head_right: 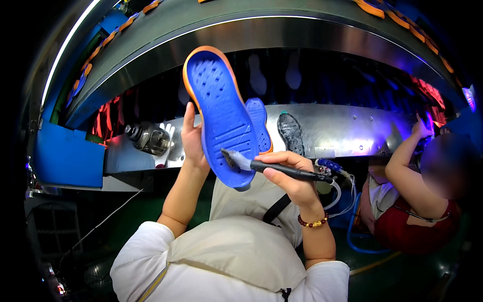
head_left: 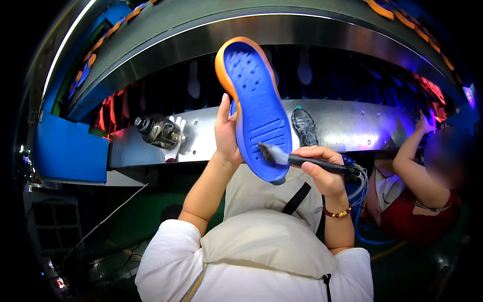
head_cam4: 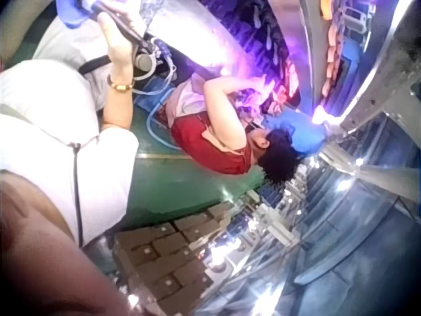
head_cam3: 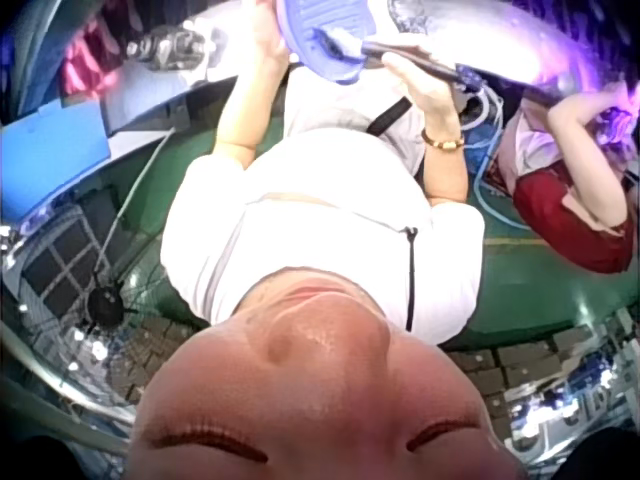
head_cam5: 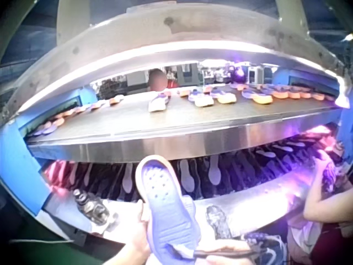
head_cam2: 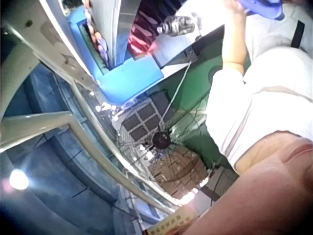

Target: The person picks up individual blue and orange shoe soles from a conveyor belt and applies a liquid adhesive to the bottom surface using a small brush.

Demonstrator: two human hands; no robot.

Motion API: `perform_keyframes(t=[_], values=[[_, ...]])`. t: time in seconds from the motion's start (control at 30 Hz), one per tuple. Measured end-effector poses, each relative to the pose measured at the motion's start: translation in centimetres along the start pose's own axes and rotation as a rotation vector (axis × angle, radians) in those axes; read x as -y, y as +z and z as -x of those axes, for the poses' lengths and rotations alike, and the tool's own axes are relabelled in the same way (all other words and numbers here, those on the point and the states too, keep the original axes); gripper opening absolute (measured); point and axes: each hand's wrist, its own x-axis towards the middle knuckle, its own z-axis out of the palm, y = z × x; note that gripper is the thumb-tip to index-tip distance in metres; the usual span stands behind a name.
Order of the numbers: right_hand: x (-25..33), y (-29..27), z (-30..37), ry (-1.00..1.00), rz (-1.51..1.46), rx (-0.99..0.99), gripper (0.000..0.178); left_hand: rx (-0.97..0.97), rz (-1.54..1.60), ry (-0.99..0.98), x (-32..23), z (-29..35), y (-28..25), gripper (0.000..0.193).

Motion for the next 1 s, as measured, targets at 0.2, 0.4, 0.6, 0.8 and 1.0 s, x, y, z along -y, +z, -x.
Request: perform_keyframes(t=[0.2,0.4,0.6,0.8,1.0], values=[[1.0,3.8,1.3,-0.071,0.2,-0.127,0.021,0.17,-0.029,0.145,3.5,1.7,0.1,0.061],[1.3,2.2,-0.1,-0.123,0.33,-0.098,0.02,0.039,0.016,0.13,2.8,1.3,-0.5,0.056],[3.1,1.2,-1.4,-0.242,0.362,0.163,0.019,0.031,-0.057,0.133,2.5,0.9,-0.4,0.052],[4.0,1.4,-2.1,-0.267,0.564,0.334,0.018,0.156,0.011,0.06,1.5,0.8,-0.2,0.056],[4.0,2.7,-1.2,-0.349,0.7,0.611,0.019,0.11,0.064,-0.198,0.0,0.1,-0.1,0.057]])
